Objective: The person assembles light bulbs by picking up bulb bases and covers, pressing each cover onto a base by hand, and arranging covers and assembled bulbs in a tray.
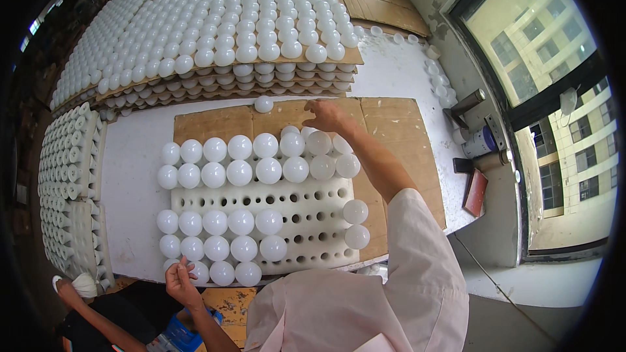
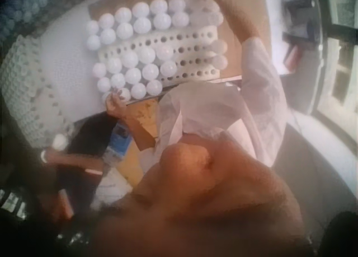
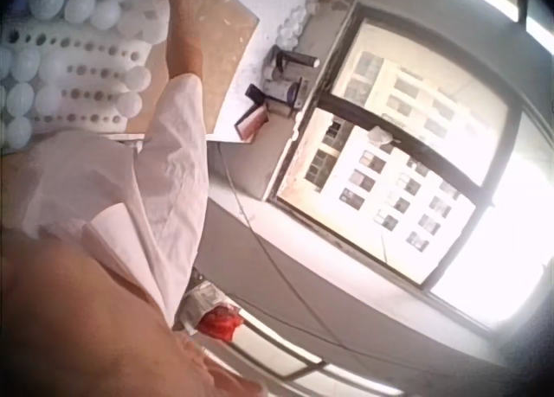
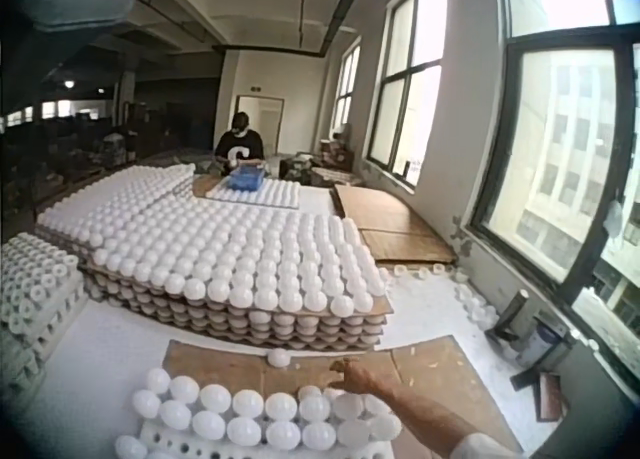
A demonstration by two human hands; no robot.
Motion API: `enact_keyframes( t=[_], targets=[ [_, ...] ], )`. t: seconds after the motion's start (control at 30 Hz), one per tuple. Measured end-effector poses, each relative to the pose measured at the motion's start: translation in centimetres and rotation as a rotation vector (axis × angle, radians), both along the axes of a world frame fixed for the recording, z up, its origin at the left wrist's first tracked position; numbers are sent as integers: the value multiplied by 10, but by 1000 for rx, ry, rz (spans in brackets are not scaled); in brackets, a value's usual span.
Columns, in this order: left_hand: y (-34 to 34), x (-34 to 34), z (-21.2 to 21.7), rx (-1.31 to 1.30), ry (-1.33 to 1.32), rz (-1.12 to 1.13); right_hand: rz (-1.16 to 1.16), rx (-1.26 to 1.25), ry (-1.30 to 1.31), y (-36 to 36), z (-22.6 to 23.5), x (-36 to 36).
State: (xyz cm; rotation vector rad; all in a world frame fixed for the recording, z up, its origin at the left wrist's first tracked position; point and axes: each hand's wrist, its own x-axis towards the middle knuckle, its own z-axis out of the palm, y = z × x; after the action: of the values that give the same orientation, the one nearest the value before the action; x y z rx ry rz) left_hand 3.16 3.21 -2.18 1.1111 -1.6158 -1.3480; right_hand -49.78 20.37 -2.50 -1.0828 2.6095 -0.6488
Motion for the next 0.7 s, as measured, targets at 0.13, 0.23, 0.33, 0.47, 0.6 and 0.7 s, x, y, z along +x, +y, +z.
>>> enact_keyframes(
  t=[0.13, 0.23, 0.33, 0.47, 0.6, 0.7],
  targets=[
    [-9, 0, -10, -68, -83, 86, 224, 555, -49, -26, -40, -33],
    [-18, 5, -12, -93, -145, 179, 293, 751, -138, -39, -63, -41],
    [-26, 4, -11, -68, -169, 256, 404, 806, -64, -49, -78, -37],
    [-36, -2, -15, -55, -206, 277, 354, 686, -64, -43, -78, -48],
    [-47, -11, -13, -93, -154, 273, -31, -47, -502, -16, -48, -76],
    [-54, -9, -19, -107, -127, 326, -88, -867, -1117, 31, -25, -62]
  ],
)
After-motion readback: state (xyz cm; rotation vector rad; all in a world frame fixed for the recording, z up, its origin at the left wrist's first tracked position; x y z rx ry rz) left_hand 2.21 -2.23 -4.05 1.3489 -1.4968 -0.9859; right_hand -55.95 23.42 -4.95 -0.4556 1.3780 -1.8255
